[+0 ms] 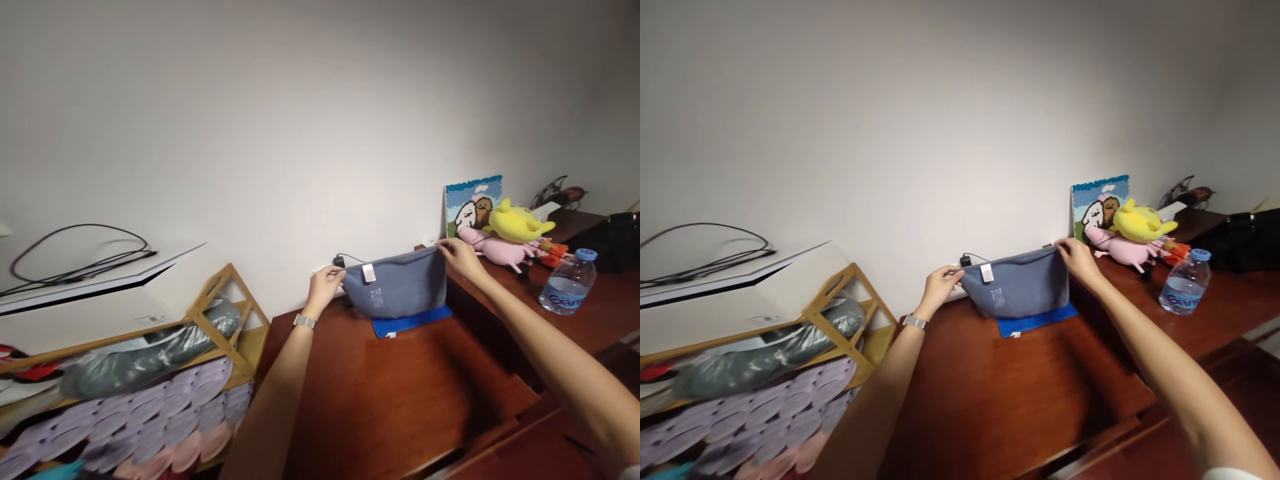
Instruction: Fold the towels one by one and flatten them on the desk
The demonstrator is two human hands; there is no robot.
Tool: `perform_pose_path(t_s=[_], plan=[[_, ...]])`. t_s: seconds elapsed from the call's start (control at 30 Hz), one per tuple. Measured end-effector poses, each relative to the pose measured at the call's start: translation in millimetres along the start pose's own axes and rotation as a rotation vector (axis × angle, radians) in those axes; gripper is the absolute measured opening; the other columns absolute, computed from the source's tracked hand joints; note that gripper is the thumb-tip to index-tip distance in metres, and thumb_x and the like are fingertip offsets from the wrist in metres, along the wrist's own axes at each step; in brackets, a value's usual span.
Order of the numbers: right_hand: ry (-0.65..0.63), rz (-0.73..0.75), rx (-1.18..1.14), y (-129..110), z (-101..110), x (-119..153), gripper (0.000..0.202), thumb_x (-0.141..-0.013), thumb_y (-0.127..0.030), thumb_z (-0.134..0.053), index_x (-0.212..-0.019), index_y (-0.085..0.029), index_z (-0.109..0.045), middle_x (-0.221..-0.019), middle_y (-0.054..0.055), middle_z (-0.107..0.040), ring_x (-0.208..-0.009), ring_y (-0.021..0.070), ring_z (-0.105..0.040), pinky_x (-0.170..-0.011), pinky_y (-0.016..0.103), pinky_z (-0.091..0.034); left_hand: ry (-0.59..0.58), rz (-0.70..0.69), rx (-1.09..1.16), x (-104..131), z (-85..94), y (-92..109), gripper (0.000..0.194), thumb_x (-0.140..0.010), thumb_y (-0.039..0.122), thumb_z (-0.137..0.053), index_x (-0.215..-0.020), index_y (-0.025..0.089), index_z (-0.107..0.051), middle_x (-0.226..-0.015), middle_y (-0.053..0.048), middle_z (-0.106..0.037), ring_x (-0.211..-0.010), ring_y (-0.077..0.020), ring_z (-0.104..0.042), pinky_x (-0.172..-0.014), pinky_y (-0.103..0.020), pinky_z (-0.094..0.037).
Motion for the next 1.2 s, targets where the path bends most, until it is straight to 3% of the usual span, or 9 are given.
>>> perform_pose_path(t_s=[0.1, 0.2, 0.43, 0.57, 0.73, 0.83, 0.97, 1.07, 1.2], plan=[[0.039, -0.027, 0.022, 27, -20, -5, 0.029, -0.094, -0.028, -0.053, -0.11, -0.017, -0.074, -0.112, 0.012, -0.077, -0.107, 0.0261, -0.069, -0.101, 0.043, -0.053, 0.029, -0.048, -0.063, -2, -20.2, -7, 0.027, -0.096, 0.039, -0.063, -0.109, 0.018, -0.074, -0.095, -0.008, -0.08, -0.083, -0.0213, -0.076, -0.078, -0.033, -0.06], [0.025, -0.11, 0.107, 66, -55, 22, 0.028, -0.092, -0.023, -0.05, -0.108, -0.017, -0.073, -0.109, 0.013, -0.076, -0.106, 0.0257, -0.068, -0.101, 0.041, -0.052, -0.017, -0.089, -0.15, 20, -57.5, -26, 0.021, -0.098, 0.032, -0.061, -0.108, 0.02, -0.075, -0.105, -0.009, -0.08, -0.092, -0.0229, -0.075, -0.088, -0.036, -0.059], [-0.046, -0.306, 0.257, 139, -131, 155, 0.024, -0.087, -0.016, -0.047, -0.087, -0.019, -0.071, -0.095, 0.012, -0.075, -0.075, 0.0201, -0.072, -0.071, 0.03, -0.054, -0.238, -0.069, -0.357, 105, -185.7, -101, 0.024, -0.094, 0.012, -0.054, -0.097, 0.021, -0.077, -0.109, -0.009, -0.08, -0.102, -0.0225, -0.076, -0.095, -0.034, -0.058], [-0.068, -0.36, 0.267, 170, -157, 212, 0.025, -0.08, -0.017, -0.049, -0.088, -0.02, -0.073, -0.087, 0.012, -0.076, -0.077, 0.0268, -0.075, -0.071, 0.036, -0.059, -0.264, -0.075, -0.48, 141, -229.9, -146, 0.032, -0.093, 0.008, -0.051, -0.107, 0.022, -0.077, -0.13, -0.01, -0.075, -0.119, -0.0246, -0.07, -0.104, -0.039, -0.056], [-0.059, -0.275, 0.238, 195, -177, 240, 0.045, -0.088, -0.023, -0.041, -0.12, -0.02, -0.072, -0.116, 0.015, -0.076, -0.107, 0.0301, -0.073, -0.094, 0.046, -0.06, -0.259, -0.204, -0.652, 144, -245.1, -174, 0.044, -0.097, 0.01, -0.051, -0.136, 0.024, -0.065, -0.143, -0.009, -0.065, -0.128, -0.0267, -0.063, -0.106, -0.042, -0.056], [-0.12, -0.263, 0.311, 207, -186, 244, 0.053, -0.09, -0.024, -0.039, -0.133, -0.024, -0.069, -0.133, 0.012, -0.071, -0.114, 0.0301, -0.069, -0.097, 0.049, -0.058, -0.31, -0.258, -0.78, 133, -254.5, -177, 0.051, -0.093, 0.004, -0.054, -0.139, 0.024, -0.061, -0.143, -0.01, -0.063, -0.125, -0.0269, -0.064, -0.102, -0.041, -0.058], [-0.179, -0.256, 0.357, 210, -189, 235, 0.053, -0.089, -0.019, -0.037, -0.125, -0.024, -0.075, -0.125, 0.011, -0.075, -0.105, 0.0294, -0.07, -0.092, 0.047, -0.059, -0.379, -0.294, -0.892, 123, -266.5, -171, 0.039, -0.09, -0.003, -0.051, -0.119, 0.019, -0.066, -0.113, -0.011, -0.071, -0.103, -0.0251, -0.071, -0.085, -0.037, -0.061], [-0.181, -0.227, 0.34, 198, -183, 230, 0.048, -0.09, -0.017, -0.036, -0.114, -0.02, -0.078, -0.114, 0.013, -0.077, -0.097, 0.0283, -0.072, -0.089, 0.045, -0.06, -0.395, -0.283, -0.893, 127, -261.6, -164, 0.03, -0.09, -0.002, -0.051, -0.106, 0.017, -0.067, -0.102, -0.01, -0.07, -0.092, -0.0244, -0.072, -0.077, -0.035, -0.061], [-0.23, -0.173, 0.26, 169, -164, 259, 0.039, -0.094, -0.025, -0.041, -0.107, -0.019, -0.078, -0.104, 0.014, -0.077, -0.094, 0.0294, -0.073, -0.09, 0.046, -0.06, -0.418, -0.275, -0.876, 173, -237.0, -170, 0.028, -0.09, 0.005, -0.058, -0.111, 0.021, -0.067, -0.11, -0.008, -0.07, -0.095, -0.0244, -0.072, -0.08, -0.035, -0.059]])
Point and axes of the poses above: each hand's wrist, its own x-axis away from the middle knuckle, its own z-axis out of the back of the hand, y = z × x, the point moved 9 cm from there along -x, towards the middle knuckle
